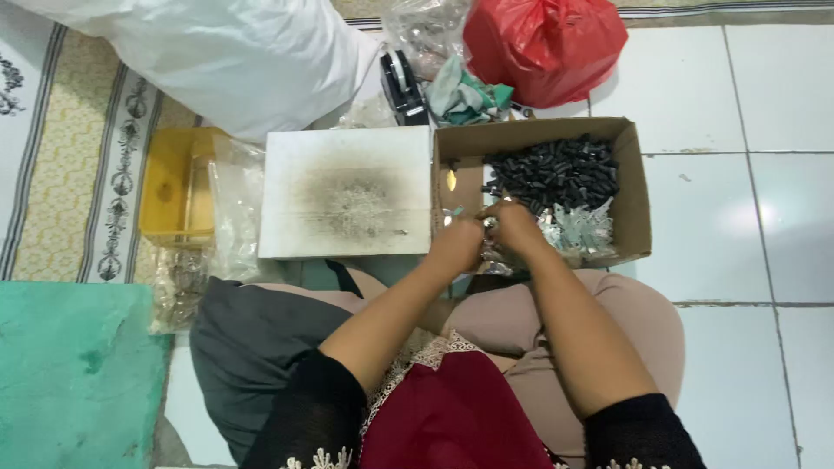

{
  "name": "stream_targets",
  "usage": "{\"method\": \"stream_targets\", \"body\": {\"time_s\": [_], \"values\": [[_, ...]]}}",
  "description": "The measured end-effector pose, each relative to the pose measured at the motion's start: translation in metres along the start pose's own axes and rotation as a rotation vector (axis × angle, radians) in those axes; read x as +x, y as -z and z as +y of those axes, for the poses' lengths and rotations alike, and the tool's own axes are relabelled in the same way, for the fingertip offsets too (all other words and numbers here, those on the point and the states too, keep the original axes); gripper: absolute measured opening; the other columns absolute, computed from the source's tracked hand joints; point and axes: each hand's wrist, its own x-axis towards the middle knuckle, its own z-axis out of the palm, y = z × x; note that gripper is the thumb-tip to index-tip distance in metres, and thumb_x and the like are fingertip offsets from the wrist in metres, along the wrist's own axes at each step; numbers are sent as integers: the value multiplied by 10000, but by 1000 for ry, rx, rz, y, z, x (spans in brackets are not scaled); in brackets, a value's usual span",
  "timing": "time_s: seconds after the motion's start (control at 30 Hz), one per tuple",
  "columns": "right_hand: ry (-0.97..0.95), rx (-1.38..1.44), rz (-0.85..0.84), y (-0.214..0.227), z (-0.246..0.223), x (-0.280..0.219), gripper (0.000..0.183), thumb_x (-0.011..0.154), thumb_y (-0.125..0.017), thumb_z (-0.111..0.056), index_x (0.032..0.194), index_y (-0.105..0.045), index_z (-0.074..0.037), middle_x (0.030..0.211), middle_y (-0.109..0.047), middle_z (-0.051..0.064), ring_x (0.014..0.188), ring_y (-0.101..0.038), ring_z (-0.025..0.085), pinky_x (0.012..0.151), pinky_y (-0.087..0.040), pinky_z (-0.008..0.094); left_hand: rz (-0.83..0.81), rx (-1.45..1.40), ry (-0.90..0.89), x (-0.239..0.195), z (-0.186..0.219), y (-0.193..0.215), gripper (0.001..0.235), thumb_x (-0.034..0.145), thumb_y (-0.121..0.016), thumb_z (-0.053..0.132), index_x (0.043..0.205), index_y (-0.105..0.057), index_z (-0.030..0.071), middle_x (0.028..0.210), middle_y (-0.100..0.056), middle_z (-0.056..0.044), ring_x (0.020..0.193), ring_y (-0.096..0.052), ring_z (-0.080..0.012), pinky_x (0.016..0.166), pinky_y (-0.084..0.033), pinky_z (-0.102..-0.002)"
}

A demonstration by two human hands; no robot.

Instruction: Sorting and arranging small silver decorative components on a white board

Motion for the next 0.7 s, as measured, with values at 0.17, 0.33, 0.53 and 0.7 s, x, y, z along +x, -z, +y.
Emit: {"method": "stream_targets", "body": {"time_s": [0.17,0.33,0.53,0.7], "values": [[-28,15,-26,-1,-10,-14,427,761,-771,-79,1161,-782,-228,1181,-719,65,1111,-713,351,937,-589,493,58,134,209,3,5,-58,109,868,-642,81,947,-702,38,847,-662,-69,791,-738,-273,578,-624,-385],[63,-83,-52,-5,-10,-11,406,786,-713,-85,1185,-764,-146,1139,-723,155,1118,-708,385,957,-587,497,38,49,258,-5,20,-10,147,917,-572,28,984,-700,-2,901,-643,-121,920,-703,-289,700,-642,-379],[25,-16,-96,-3,-10,-14,238,824,-740,-188,1060,-768,-172,1074,-748,110,1124,-707,356,979,-560,506,32,-51,290,-9,14,-21,160,944,-540,-16,1003,-689,-31,915,-656,-155,928,-693,-298,723,-647,-422],[-68,143,-25,9,-17,-26,180,866,-746,-136,1040,-787,-159,1008,-782,87,1081,-721,338,968,-561,471,18,-81,268,-13,8,-31,154,953,-496,29,1014,-637,46,951,-631,-121,981,-667,-312,768,-623,-438]]}}
